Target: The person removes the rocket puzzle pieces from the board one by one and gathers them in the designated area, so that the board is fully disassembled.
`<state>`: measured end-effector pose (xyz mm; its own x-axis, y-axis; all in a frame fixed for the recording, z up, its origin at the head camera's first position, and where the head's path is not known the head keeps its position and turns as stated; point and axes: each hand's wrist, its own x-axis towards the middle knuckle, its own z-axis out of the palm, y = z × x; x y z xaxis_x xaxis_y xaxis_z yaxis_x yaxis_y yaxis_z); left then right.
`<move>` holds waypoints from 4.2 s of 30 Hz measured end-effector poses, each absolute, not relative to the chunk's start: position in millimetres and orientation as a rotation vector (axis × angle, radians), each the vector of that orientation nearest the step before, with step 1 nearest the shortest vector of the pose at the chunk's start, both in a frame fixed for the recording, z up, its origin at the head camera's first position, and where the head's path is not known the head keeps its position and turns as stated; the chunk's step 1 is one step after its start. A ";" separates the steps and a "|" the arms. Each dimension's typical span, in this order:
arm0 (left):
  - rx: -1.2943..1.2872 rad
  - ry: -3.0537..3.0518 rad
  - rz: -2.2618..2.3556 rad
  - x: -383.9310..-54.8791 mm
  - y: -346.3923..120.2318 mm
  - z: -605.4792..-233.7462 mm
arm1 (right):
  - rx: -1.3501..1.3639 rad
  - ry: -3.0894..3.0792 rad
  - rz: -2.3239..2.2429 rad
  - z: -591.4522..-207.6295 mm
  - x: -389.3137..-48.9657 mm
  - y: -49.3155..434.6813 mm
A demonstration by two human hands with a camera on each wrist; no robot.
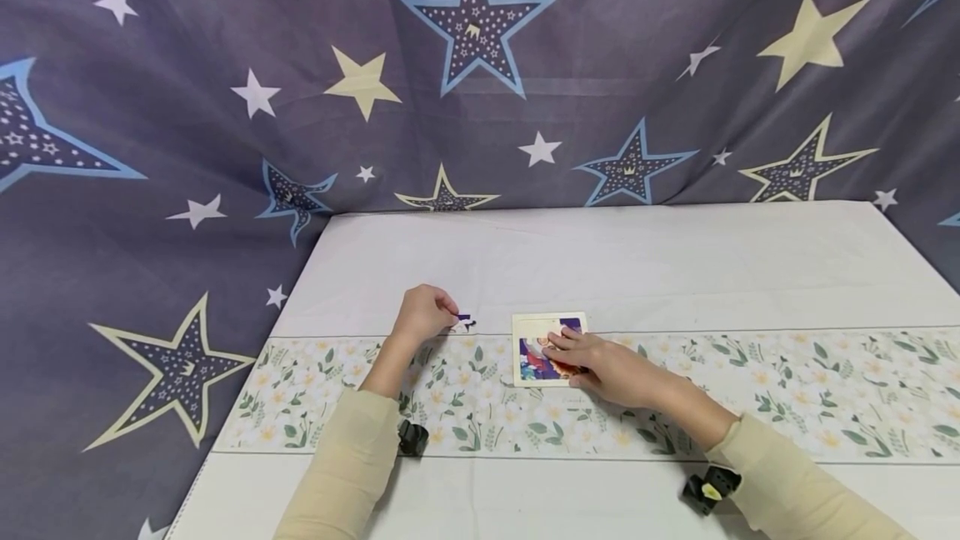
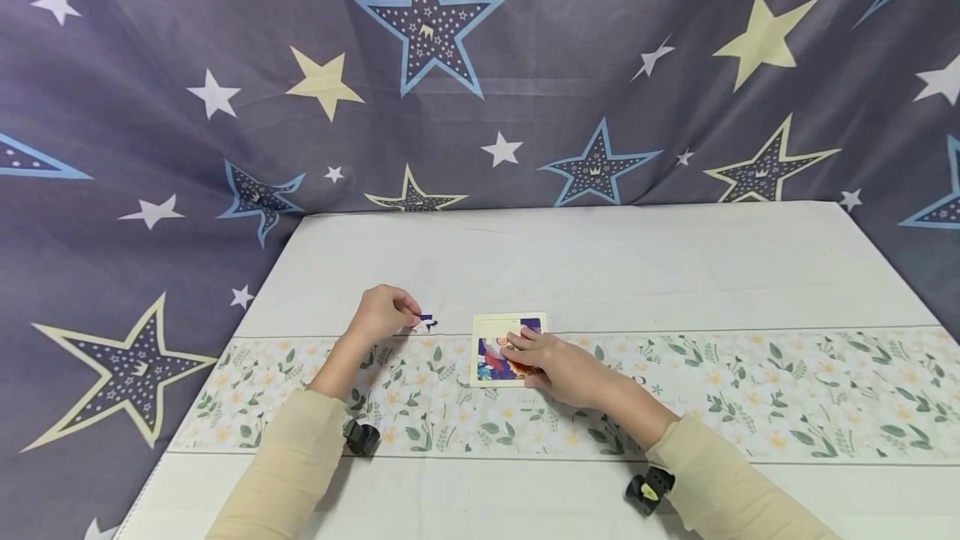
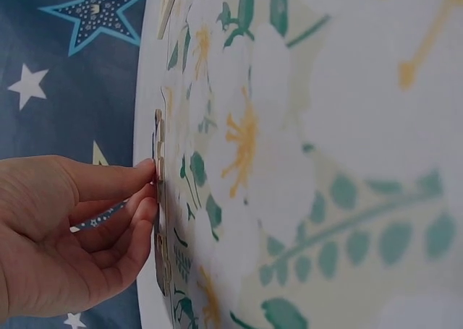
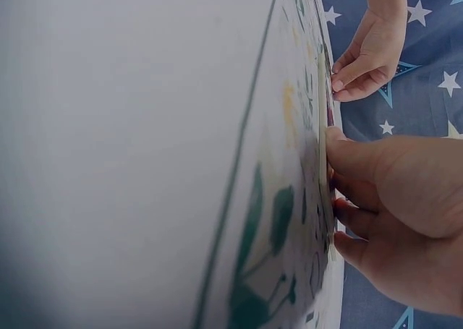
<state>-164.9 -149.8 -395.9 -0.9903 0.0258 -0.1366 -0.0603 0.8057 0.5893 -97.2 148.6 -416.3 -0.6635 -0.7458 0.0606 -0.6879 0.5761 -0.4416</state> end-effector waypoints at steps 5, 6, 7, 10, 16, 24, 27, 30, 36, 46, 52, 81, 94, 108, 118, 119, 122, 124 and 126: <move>-0.034 2.856 0.920 -164.4 -149.7 -392.0 | -1.219 2.681 -0.656 -416.0 -97.3 146.7; -0.038 2.856 0.914 -164.3 -149.4 -391.1 | -1.221 2.686 -0.654 -415.9 -97.2 146.2; -0.038 2.856 0.911 -164.2 -149.1 -390.0 | -1.220 2.689 -0.650 -415.8 -97.1 145.9; -0.058 2.843 0.901 -165.2 -147.5 -387.2 | -1.237 2.704 -0.628 -415.9 -97.4 145.6; -0.025 2.846 0.897 -168.6 -141.5 -380.8 | -1.273 2.760 -0.562 -417.2 -97.6 146.2; 0.085 2.834 0.936 -165.2 -122.1 -374.3 | -1.285 2.819 -0.526 -417.8 -93.6 146.1; 0.150 2.813 0.944 -162.2 -112.7 -372.5 | -1.300 2.835 -0.534 -416.8 -91.4 145.9; 0.223 2.791 0.953 -159.5 -103.1 -371.5 | -1.298 2.832 -0.543 -415.2 -88.6 146.3; 0.328 2.747 0.949 -158.3 -80.5 -374.0 | -1.314 2.787 -0.577 -415.2 -84.9 151.2; 0.432 2.657 0.904 -153.6 -44.8 -384.6 | -1.283 2.705 -0.651 -412.3 -89.9 161.2; 0.464 2.628 0.899 -148.4 -29.1 -389.4 | -1.286 2.708 -0.654 -410.5 -88.6 166.6; 0.591 2.721 0.828 -138.8 -7.4 -401.2 | -1.241 2.755 -0.647 -411.8 -85.9 168.5; 0.490 2.702 0.908 -133.4 -1.2 -399.5 | -1.247 2.760 -0.669 -411.8 -84.4 168.5; 0.378 2.724 0.952 -135.1 4.3 -401.1 | -1.223 2.758 -0.675 -411.2 -84.3 168.9; 0.341 2.701 1.070 -139.8 -1.0 -402.7 | -1.192 2.746 -0.678 -412.6 -86.0 167.6; 0.339 2.706 1.068 -140.3 -1.4 -402.8 | -1.191 2.742 -0.677 -412.9 -86.1 167.6; 0.344 2.728 1.056 -141.5 -1.9 -403.0 | -1.188 2.737 -0.669 -414.1 -86.4 167.7; 0.343 2.737 1.043 -141.9 -1.9 -403.2 | -1.185 2.735 -0.664 -415.0 -86.8 167.8; 0.348 2.738 1.049 -142.2 -1.6 -403.4 | -1.184 2.737 -0.659 -415.1 -86.6 167.8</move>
<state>-142.2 -1.6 -403.4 -0.9546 0.2835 -0.0915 0.1498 0.7223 0.6752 -86.6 167.8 -415.1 -0.6961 -0.7124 0.0885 -0.6747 0.6071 -0.4198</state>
